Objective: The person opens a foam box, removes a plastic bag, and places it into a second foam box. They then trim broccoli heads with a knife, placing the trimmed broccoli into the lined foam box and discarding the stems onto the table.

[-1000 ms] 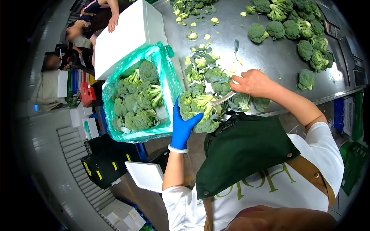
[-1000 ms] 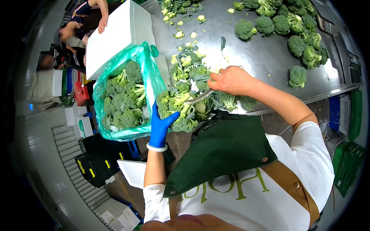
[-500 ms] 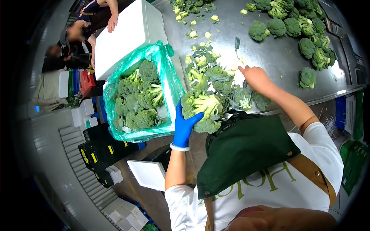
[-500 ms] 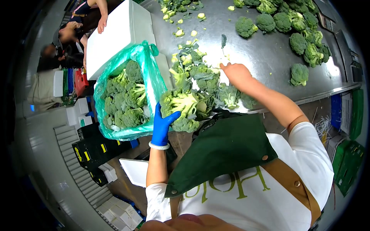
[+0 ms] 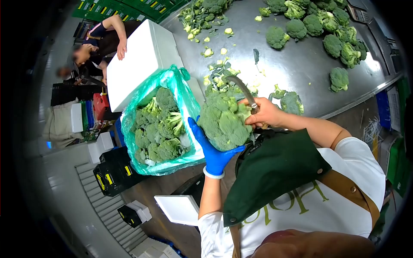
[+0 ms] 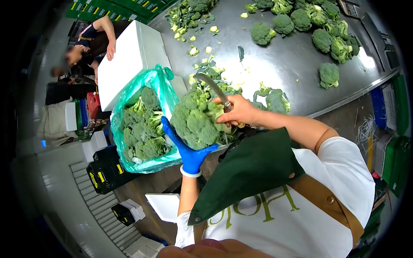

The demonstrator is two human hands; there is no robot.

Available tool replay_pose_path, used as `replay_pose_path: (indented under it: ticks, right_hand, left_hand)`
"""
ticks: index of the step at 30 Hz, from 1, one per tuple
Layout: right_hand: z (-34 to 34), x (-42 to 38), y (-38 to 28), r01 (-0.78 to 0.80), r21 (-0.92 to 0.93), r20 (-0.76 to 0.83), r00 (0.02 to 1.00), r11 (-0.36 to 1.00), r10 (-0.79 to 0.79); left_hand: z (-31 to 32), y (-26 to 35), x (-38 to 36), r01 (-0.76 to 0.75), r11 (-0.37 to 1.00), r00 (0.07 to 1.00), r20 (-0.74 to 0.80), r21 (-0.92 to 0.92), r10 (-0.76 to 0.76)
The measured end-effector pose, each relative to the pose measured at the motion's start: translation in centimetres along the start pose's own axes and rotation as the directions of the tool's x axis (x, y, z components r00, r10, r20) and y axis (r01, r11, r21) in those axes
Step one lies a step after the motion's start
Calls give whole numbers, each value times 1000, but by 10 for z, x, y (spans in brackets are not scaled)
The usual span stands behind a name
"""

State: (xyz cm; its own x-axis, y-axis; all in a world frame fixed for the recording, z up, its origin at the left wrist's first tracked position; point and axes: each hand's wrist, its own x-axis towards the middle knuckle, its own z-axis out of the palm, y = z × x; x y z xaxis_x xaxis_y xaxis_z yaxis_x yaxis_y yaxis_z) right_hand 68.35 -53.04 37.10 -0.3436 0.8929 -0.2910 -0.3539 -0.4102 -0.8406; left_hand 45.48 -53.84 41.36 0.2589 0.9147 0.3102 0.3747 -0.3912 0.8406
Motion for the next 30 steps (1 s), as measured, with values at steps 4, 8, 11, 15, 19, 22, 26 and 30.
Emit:
replay_pose_path:
  ticks: [4,8,11,15,19,22,26,30]
  right_hand:
    - [-15,-2,5,104,-81,58,993,991,-99]
    - [-22,-7,15,115,73,29,993,991,-118]
    - [-24,-9,23,161,192,-19,987,968,-160]
    - [-36,-15,29,165,116,-99,983,980,-153]
    - [-43,-32,15,274,44,-182,948,961,-263]
    - [-56,-42,8,336,-23,-212,919,942,-333]
    - [-69,-53,3,348,-14,-261,903,937,-340]
    - [-75,-52,4,333,-64,-207,918,941,-339]
  left_hand:
    - [17,13,3,24,985,1000,-15,-169,-27]
    - [21,15,1,27,995,1000,11,-92,-27]
    - [28,16,3,25,997,999,29,-66,-23]
    - [45,8,4,32,998,998,53,-53,-29]
    - [67,10,12,158,961,987,73,-226,-146]
    - [88,25,18,364,815,930,134,-452,-341]
    - [88,23,38,-25,952,980,183,-307,85]
    - [89,21,53,173,917,968,232,-358,-92]
